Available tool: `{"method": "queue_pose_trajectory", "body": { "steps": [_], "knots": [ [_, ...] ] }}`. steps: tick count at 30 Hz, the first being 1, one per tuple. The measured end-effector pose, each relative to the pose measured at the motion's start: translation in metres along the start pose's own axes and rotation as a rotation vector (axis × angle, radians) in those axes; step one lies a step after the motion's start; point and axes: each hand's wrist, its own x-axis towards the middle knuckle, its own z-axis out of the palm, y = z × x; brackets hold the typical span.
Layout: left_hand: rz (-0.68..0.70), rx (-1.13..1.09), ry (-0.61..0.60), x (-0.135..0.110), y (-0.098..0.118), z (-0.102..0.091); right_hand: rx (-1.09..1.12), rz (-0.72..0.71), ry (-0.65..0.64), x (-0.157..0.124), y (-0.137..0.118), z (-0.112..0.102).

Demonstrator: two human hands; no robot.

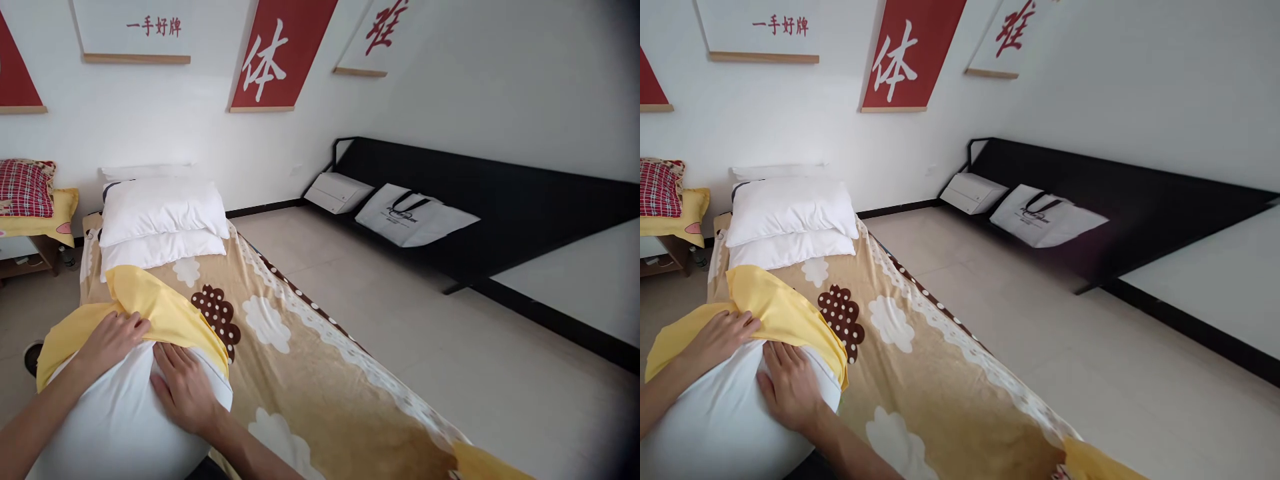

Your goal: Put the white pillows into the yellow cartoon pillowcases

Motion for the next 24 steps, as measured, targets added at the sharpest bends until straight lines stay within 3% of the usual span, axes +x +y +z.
{"method": "queue_pose_trajectory", "body": {
  "steps": [3,5,8,12,19,22,24],
  "knots": [
    [-0.048,-0.051,-0.006,-0.001,-0.013,0.018,-0.065,-0.092,0.194,-0.061,0.004,0.013],
    [-0.054,-0.076,0.006,-0.003,-0.019,0.023,-0.137,-0.017,0.314,-0.104,0.009,0.031],
    [-0.007,-0.063,0.030,-0.003,-0.020,0.015,-0.173,0.066,0.311,-0.131,0.015,0.058],
    [0.072,0.005,0.153,0.000,-0.021,0.001,-0.057,0.075,0.165,-0.099,0.009,0.058],
    [0.014,-0.083,0.479,-0.008,-0.028,0.007,0.216,0.090,-0.085,-0.026,-0.009,0.008],
    [0.014,-0.052,0.587,-0.006,-0.025,-0.004,0.188,0.050,-0.058,-0.003,-0.001,0.011],
    [-0.005,-0.048,0.711,-0.002,-0.024,-0.012,0.102,0.031,0.037,0.009,0.011,0.023]
  ]
}}
